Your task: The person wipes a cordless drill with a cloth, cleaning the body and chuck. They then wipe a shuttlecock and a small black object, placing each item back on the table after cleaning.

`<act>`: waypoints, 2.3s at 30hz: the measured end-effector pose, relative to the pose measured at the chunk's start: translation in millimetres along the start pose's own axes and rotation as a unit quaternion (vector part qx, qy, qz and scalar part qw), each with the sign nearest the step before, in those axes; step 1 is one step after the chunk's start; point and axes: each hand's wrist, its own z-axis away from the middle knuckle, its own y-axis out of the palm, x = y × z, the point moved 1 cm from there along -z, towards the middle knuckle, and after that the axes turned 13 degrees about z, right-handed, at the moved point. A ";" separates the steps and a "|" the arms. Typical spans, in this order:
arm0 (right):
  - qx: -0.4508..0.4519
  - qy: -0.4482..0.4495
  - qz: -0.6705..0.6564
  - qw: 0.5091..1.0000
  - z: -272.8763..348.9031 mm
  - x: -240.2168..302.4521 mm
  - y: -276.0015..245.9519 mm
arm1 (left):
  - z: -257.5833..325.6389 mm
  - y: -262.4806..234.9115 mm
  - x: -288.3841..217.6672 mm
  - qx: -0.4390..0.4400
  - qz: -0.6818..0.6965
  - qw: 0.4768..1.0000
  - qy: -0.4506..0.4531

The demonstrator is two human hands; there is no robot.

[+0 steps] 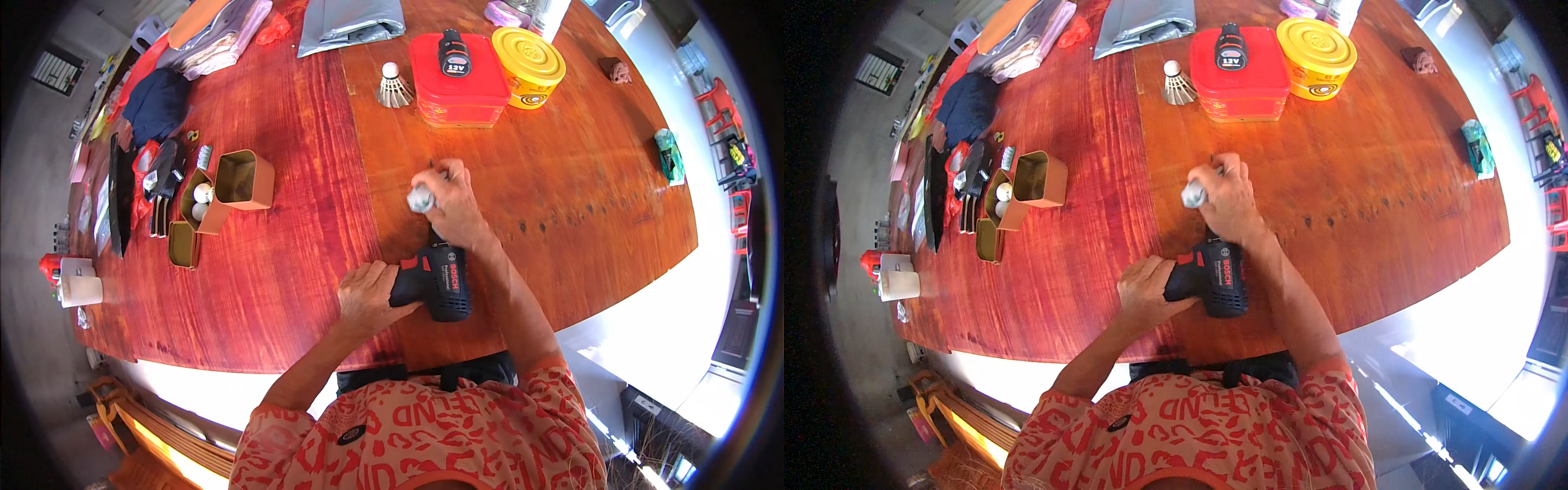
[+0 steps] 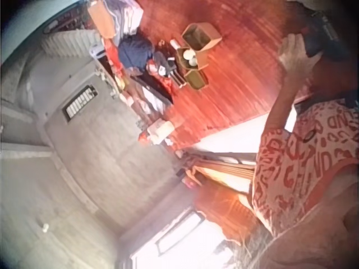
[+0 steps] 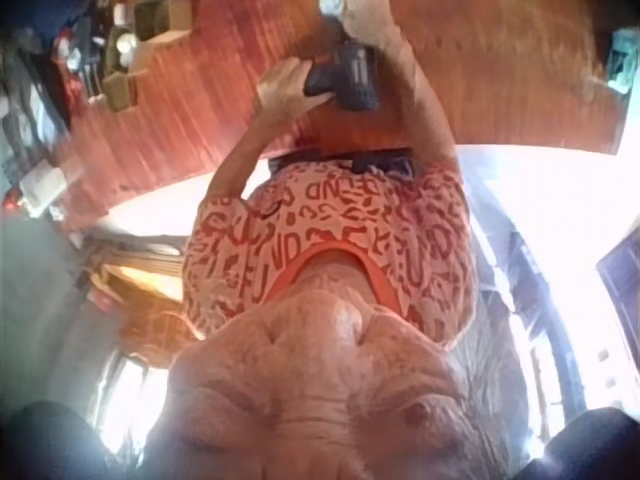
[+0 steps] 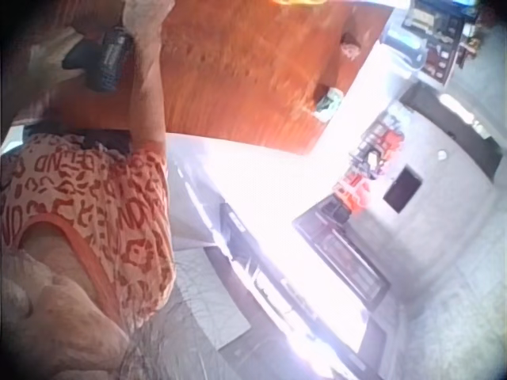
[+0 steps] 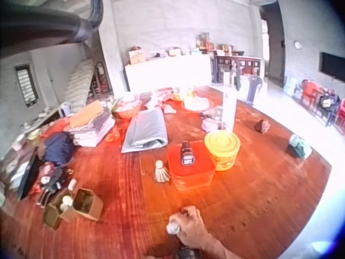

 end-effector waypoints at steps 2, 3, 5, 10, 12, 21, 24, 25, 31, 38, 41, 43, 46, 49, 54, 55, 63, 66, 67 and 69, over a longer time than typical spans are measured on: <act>-0.017 0.008 -0.001 1.000 -12.2 -9.9 6.1 | 1.7 1.9 -1.2 -0.001 0.004 1.000 -0.002; -0.033 0.051 -0.016 0.998 -17.3 -9.0 12.5 | 3.0 -2.4 -0.6 0.004 -0.004 1.000 -0.005; -0.065 0.140 -0.043 0.987 -22.9 -5.1 26.2 | 3.9 -10.8 -0.5 0.016 -0.017 1.000 -0.010; -0.042 0.173 -0.164 0.970 -18.9 -7.6 10.5 | 4.9 -4.9 -2.2 0.004 -0.063 0.998 -0.002; -0.022 0.130 -0.165 0.978 -2.2 -4.0 -1.1 | 7.1 -0.1 -2.3 -0.002 -0.067 0.998 -0.003; 0.005 -0.015 -0.006 1.000 86.3 36.1 -62.8 | 11.1 6.3 -8.1 -0.034 -0.099 0.994 0.001; 0.031 -0.046 0.007 0.998 107.6 57.3 -77.2 | 12.3 6.6 -7.2 -0.035 -0.097 0.995 -0.009; 0.033 -0.057 0.018 0.998 112.5 62.0 -78.0 | 12.4 6.3 -7.6 -0.035 -0.095 0.995 -0.008; 0.015 -0.128 0.021 0.991 65.4 53.8 -64.5 | 14.3 9.1 -3.7 -0.048 -0.095 0.994 -0.005; -0.035 -0.166 0.177 0.969 43.3 65.2 -38.3 | 15.1 11.3 -7.9 -0.051 -0.096 0.994 -0.021; -0.036 -0.160 0.214 0.963 59.9 79.0 -31.0 | 14.1 12.4 -5.4 -0.052 -0.091 0.994 -0.025; 0.028 -0.172 0.190 0.966 69.4 91.4 -34.6 | 17.4 13.4 -3.0 -0.069 -0.090 0.993 -0.018; 0.038 -0.175 0.217 0.959 92.4 102.1 -38.8 | 17.0 10.7 -5.4 -0.058 -0.086 0.994 -0.023; 0.054 -0.190 0.174 0.965 105.3 97.7 -56.3 | 16.7 9.2 -7.0 -0.054 -0.091 0.994 -0.027; 0.013 -0.150 0.105 0.983 81.4 76.7 -61.6 | 13.7 10.0 -10.4 -0.045 -0.084 0.995 -0.040; -0.024 -0.137 0.101 0.985 74.4 70.5 -55.1 | 14.7 9.8 -9.7 -0.041 -0.087 0.995 -0.040; -0.015 0.106 -0.082 0.991 70.8 32.7 -36.1 | 13.9 11.3 -10.3 -0.024 -0.107 0.993 -0.053; -0.034 0.089 -0.055 0.994 100.7 41.7 -41.5 | 14.5 11.6 -9.5 -0.038 -0.115 0.992 -0.043; -0.046 0.083 -0.051 0.994 111.8 46.5 -43.7 | 14.5 11.8 -9.7 -0.034 -0.116 0.992 -0.046; -0.051 0.085 -0.017 0.995 133.4 63.0 -53.9 | 14.4 12.0 -9.6 -0.027 -0.118 0.991 -0.053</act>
